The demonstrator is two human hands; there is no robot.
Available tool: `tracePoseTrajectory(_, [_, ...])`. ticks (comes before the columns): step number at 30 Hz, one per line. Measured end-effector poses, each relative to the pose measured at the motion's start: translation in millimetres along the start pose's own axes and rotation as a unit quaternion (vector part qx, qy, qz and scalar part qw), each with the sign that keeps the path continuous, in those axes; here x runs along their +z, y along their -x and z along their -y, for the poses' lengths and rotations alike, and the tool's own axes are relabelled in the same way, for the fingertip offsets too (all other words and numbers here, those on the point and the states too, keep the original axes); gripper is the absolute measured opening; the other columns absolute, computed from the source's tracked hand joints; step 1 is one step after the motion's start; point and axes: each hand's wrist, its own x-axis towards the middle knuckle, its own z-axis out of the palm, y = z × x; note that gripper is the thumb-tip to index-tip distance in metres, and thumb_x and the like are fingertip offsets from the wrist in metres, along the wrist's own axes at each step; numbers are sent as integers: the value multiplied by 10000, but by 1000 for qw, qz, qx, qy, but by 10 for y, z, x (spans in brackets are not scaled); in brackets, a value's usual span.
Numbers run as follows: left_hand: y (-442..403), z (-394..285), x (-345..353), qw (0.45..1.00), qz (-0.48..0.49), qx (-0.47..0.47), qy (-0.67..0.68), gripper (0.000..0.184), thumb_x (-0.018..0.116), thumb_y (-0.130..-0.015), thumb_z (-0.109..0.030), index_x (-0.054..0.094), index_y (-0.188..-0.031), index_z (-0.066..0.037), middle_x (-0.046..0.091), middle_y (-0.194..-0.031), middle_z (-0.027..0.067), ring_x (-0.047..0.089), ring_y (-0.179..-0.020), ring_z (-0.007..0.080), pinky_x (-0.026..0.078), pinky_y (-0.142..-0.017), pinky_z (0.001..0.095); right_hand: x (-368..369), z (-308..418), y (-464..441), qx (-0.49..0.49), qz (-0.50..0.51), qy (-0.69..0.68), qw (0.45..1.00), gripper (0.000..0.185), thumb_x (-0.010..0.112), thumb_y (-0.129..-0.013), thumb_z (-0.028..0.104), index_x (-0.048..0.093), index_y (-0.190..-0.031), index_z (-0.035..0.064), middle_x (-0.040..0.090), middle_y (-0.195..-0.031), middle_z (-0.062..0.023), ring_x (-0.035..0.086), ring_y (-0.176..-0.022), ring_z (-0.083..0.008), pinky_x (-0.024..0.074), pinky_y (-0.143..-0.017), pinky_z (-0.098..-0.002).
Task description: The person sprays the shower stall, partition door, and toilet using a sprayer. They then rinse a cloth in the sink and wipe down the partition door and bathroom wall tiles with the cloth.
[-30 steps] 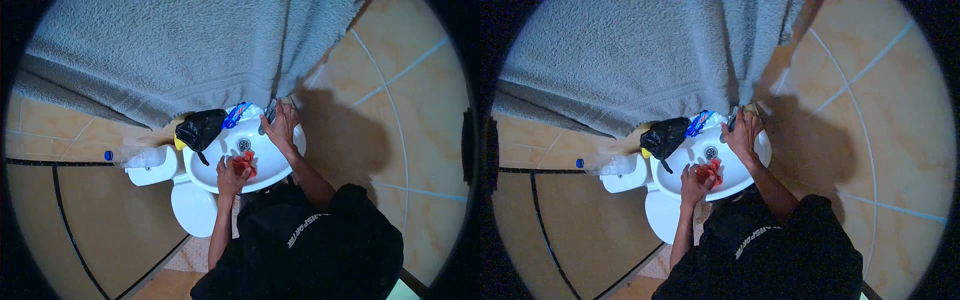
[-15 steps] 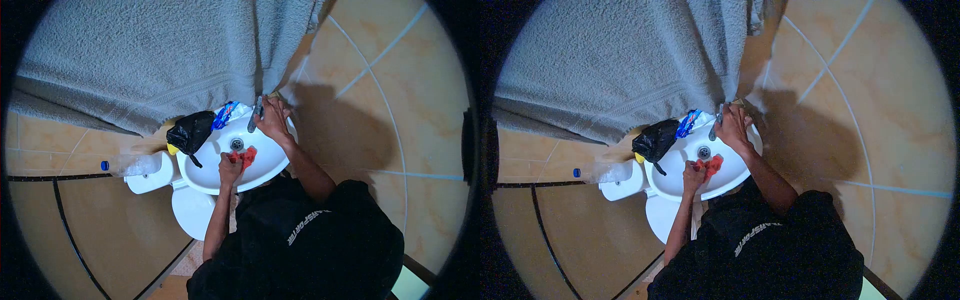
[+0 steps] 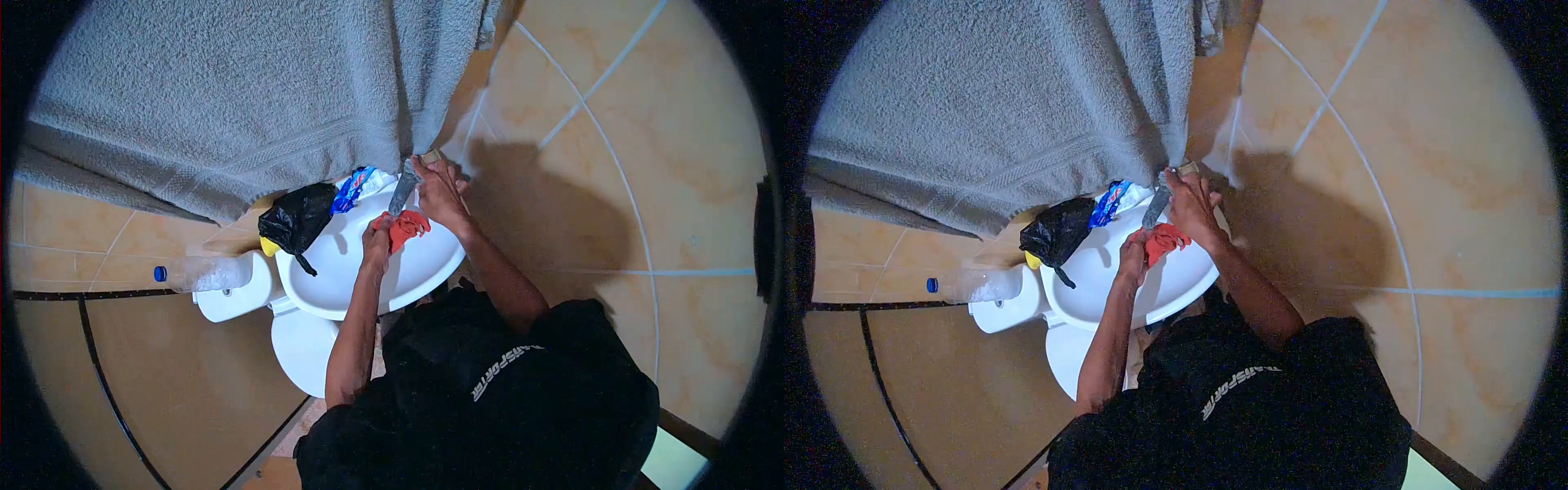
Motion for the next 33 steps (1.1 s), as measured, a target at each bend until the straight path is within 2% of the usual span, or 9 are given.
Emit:
tracePoseTrajectory(7, [11,-62,-41,995,60,-56,50,261,569,-885,-240,576,-1023,-19,618,-854,46,607,-722,105,503,-606,247,-133,59,14,-4,-6,30,1000,532,604,-754,76,515,-1271,164,452,-1149,-116,397,-1096,-295,339,-848,-471])
tracePoseTrajectory(10, [196,-110,50,1000,-14,4,16,245,585,-879,-270,625,-936,-35,625,-781,31,596,-664,90,487,-579,238,-244,40,85,-101,-175,-21,979,365,600,-741,57,625,-1101,110,553,-947,-100,523,-907,-267,419,-760,-386])
tracePoseTrajectory(13, [204,-81,-12,994,-89,25,-60,277,590,-878,-305,645,-889,-34,624,-738,28,581,-633,87,479,-565,235,-233,-171,274,-72,102,-232,965,118,552,-785,72,655,-763,18,604,-657,-93,581,-552,-203,480,-557,-303])
tracePoseTrajectory(18, [137,-16,12,996,-55,58,-29,313,578,-885,-339,642,-872,-33,618,-709,26,575,-616,102,486,-557,246,159,22,417,125,258,-227,931,235,463,-871,202,593,-1012,66,633,-819,-103,611,-642,-210,510,-615,-350])
tracePoseTrajectory(21, [185,-39,64,998,-9,59,-10,323,533,-907,-337,613,-950,-28,624,-780,39,592,-663,126,507,-575,277,593,-47,337,384,289,-546,686,271,479,-871,273,511,-1090,116,589,-1018,-87,581,-886,-286,500,-679,-523])
tracePoseTrajectory(22, [226,-79,96,999,25,43,1,332,495,-926,-332,594,-1014,-27,629,-834,48,604,-709,141,521,-595,300,754,-125,322,385,291,-544,686,271,479,-871,273,511,-1090,116,589,-1018,-87,581,-886,-286,500,-679,-523])
tracePoseTrajectory(24, [342,-187,157,999,32,1,-1,284,503,-924,-286,584,-1014,-29,625,-825,49,595,-680,141,519,-589,295,1056,-209,294,442,276,-669,530,257,465,-885,293,513,-1051,102,579,-970,-91,579,-840,-288,501,-652,-506])
tracePoseTrajectory(28, [202,67,-1,994,40,36,-91,202,579,-883,-216,580,-972,-35,622,-807,57,563,-596,127,511,-539,280,1699,-537,272,442,261,-685,516,225,471,-886,300,563,-944,102,577,-768,-77,589,-715,-270,511,-589,-445])
tracePoseTrajectory(33, [310,-4,42,990,-34,14,-139,249,604,-874,-276,591,-931,-35,613,-728,42,534,-549,98,444,-436,268,1992,-664,251,411,223,-676,570,232,457,-883,290,573,-915,91,612,-836,-88,609,-778,-259,511,-600,-423])
